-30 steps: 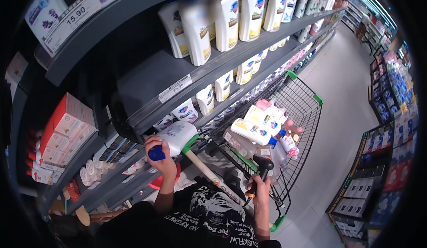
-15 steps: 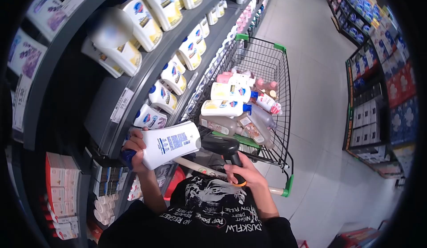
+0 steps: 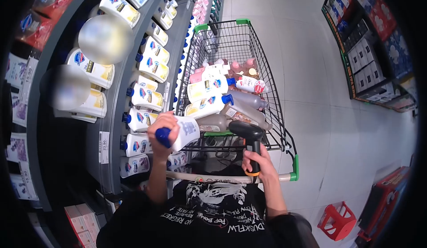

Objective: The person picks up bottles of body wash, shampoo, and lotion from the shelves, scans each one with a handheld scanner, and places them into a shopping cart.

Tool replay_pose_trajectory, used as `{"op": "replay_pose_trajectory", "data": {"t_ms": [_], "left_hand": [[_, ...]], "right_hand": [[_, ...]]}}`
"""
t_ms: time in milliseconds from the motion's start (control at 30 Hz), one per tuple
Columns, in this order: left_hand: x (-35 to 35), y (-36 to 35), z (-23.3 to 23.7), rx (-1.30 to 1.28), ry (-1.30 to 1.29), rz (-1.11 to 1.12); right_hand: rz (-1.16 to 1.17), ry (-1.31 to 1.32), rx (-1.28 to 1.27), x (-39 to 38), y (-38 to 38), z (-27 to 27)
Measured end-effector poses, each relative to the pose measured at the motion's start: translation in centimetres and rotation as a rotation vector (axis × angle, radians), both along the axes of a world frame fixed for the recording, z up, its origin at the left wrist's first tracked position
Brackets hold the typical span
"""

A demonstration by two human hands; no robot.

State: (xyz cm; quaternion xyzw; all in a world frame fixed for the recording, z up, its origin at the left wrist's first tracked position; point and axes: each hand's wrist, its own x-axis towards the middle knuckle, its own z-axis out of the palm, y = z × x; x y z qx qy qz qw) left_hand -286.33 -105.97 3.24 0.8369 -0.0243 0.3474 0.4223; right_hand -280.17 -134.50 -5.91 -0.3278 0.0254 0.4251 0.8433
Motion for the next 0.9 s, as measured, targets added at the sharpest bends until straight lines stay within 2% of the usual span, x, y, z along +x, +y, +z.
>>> {"op": "replay_pose_trajectory", "data": {"t_ms": [67, 133, 200, 267, 333, 433, 500, 533, 600, 667, 733, 800, 867, 900], "left_hand": [[2.7, -1.2, -1.6, 0.136, 0.172, -0.019], [6.3, -2.2, -4.7, 0.390, 0.326, -0.125], [7.6, -4.1, -7.8, 0.552, 0.605, -0.188], [8.8, -5.1, -13.1, 0.721, 0.858, -0.246], [8.6, -6.4, -15.3, 0.834, 0.950, -0.211], [9.5, -6.3, -16.7, 0.778, 1.012, -0.184], [6.9, -6.0, -16.8, 0.582, 0.754, -0.095], [6.2, -5.5, -15.5, 0.567, 0.769, -0.061], [4.4, -4.2, -12.6, 0.217, 0.660, -0.032], [1.2, -2.8, -10.6, 0.029, 0.496, 0.188], [-2.7, -1.3, -7.8, -0.048, 0.264, 0.476], [-7.4, 0.6, -7.7, -0.050, 0.146, 0.852], [-12.4, 2.3, -9.5, -0.007, 0.017, 1.193], [-14.4, 2.8, -9.9, -0.127, -0.002, 1.305]], "right_hand": [[-0.066, 0.034, 0.015, 0.0, -1.1, -1.3], [-0.105, 0.023, -0.016, 0.7, -1.3, -1.8], [-0.151, 0.017, -0.081, 0.0, -1.5, -1.6], [-0.123, -0.030, -0.110, -0.1, -1.1, -1.1], [-0.105, -0.052, -0.144, -0.5, -0.8, -1.5], [-0.090, -0.080, -0.194, 0.9, -0.3, -1.5], [-0.079, -0.081, -0.226, -0.3, -0.3, -1.2], [-0.108, -0.061, -0.233, -0.2, 0.0, -1.0], [-0.066, -0.139, -0.269, 0.4, 0.6, -1.4], [-0.039, -0.131, -0.297, 0.4, 0.7, -2.3], [-0.017, -0.093, -0.261, 0.5, 0.9, -2.1], [0.018, -0.092, -0.270, 0.6, 1.1, -2.0], [0.028, -0.078, -0.266, 0.5, 1.3, -2.0], [0.039, -0.081, -0.267, 0.4, 1.5, -2.0]]}}
